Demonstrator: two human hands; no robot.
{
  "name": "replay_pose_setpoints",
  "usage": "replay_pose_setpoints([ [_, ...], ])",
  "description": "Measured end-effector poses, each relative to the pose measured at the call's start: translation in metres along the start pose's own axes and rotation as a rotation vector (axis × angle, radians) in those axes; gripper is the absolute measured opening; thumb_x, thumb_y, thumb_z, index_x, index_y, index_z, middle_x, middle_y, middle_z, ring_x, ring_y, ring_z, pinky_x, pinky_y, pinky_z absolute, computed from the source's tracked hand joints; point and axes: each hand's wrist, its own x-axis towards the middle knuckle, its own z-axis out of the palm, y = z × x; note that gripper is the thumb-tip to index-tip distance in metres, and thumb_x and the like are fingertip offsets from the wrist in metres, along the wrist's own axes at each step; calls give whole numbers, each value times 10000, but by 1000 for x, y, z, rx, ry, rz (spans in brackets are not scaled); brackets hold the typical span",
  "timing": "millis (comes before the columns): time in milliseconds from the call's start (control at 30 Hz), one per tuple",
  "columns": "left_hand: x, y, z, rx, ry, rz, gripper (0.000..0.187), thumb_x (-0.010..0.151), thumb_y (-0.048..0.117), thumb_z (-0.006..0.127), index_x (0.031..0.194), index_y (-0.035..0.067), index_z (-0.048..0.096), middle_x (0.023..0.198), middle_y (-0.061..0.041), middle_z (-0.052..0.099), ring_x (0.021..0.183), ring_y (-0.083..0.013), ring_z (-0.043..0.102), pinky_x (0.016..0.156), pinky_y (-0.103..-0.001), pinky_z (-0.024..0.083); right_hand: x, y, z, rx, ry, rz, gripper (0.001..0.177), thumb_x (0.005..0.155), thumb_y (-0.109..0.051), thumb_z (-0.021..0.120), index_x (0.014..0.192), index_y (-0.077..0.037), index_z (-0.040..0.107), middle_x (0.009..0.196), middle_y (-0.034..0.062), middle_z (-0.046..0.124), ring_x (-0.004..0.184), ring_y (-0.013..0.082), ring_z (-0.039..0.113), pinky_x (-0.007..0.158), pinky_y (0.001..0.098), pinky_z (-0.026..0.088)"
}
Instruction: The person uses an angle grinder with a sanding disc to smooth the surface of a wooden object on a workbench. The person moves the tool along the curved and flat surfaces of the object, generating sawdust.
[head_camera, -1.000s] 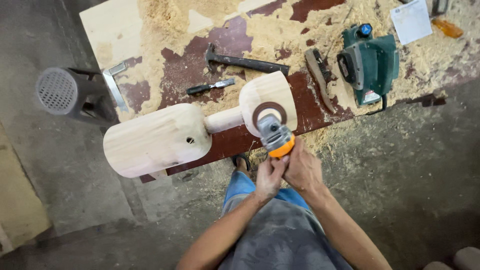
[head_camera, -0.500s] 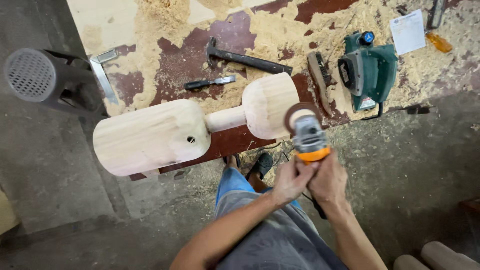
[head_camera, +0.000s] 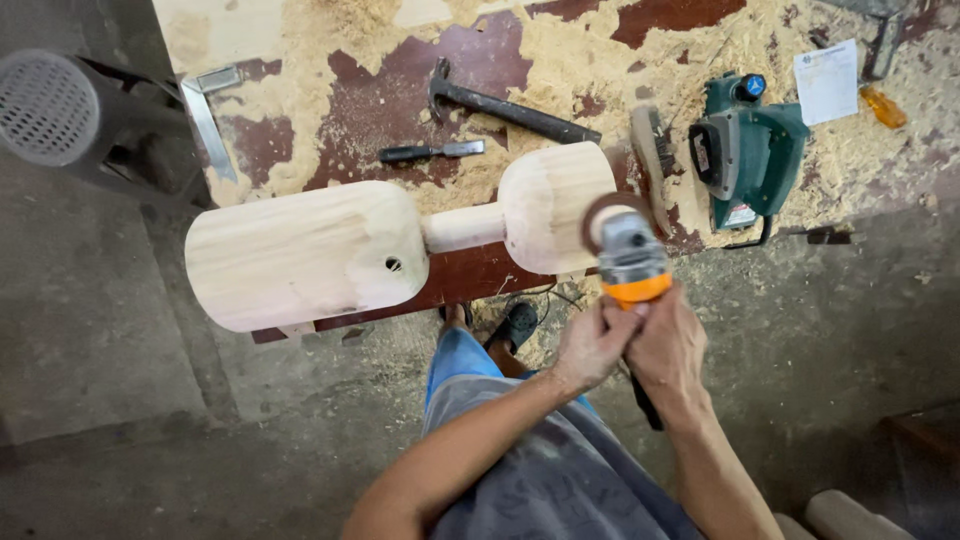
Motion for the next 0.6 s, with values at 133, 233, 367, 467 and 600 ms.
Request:
replay_pose_setpoints([
  [133,-5,3,-1,150,59,197,574,975,513,648,1151,-33,679,753,-138,697,668,-224,692,599,-369,557,-4,7,3,92,91,-16,630,861,-450,772,1185,21,506,977,209,701,880,378,706,771,483,553],
  [233,-15,-1,-10,9,81,8,518,946,495,610,1068,-4,674,706,-99,698,600,-197,688,506,-375,574,-4,-3,8,171,-11,-70,620,848,-438,716,1193,20,481,961,180,706,824,353,727,694,464,581],
  [367,-17,-5,-24,-93,229,76,495,969,460,629,983,-34,659,698,-121,666,618,-220,657,575,-407,549,4,-29,11,41,-100,-120,659,847,-482,712,1194,28,480,923,217,710,826,383,722,720,480,565],
  [467,-13,-5,-25,-82,325,190,503,991,462,649,960,-40,662,737,-117,668,685,-209,659,657,-385,540,11,-37,5,-45,-104,-156,689,850,-521,733,1181,32,490,920,234,708,847,393,709,758,486,550],
  [600,-3,8,-13,-58,183,89,572,966,548,601,1021,-18,667,747,-132,701,705,-212,673,663,-364,552,17,-20,-5,-20,-87,-106,678,855,-500,720,1197,38,490,903,225,717,834,371,724,766,479,570],
])
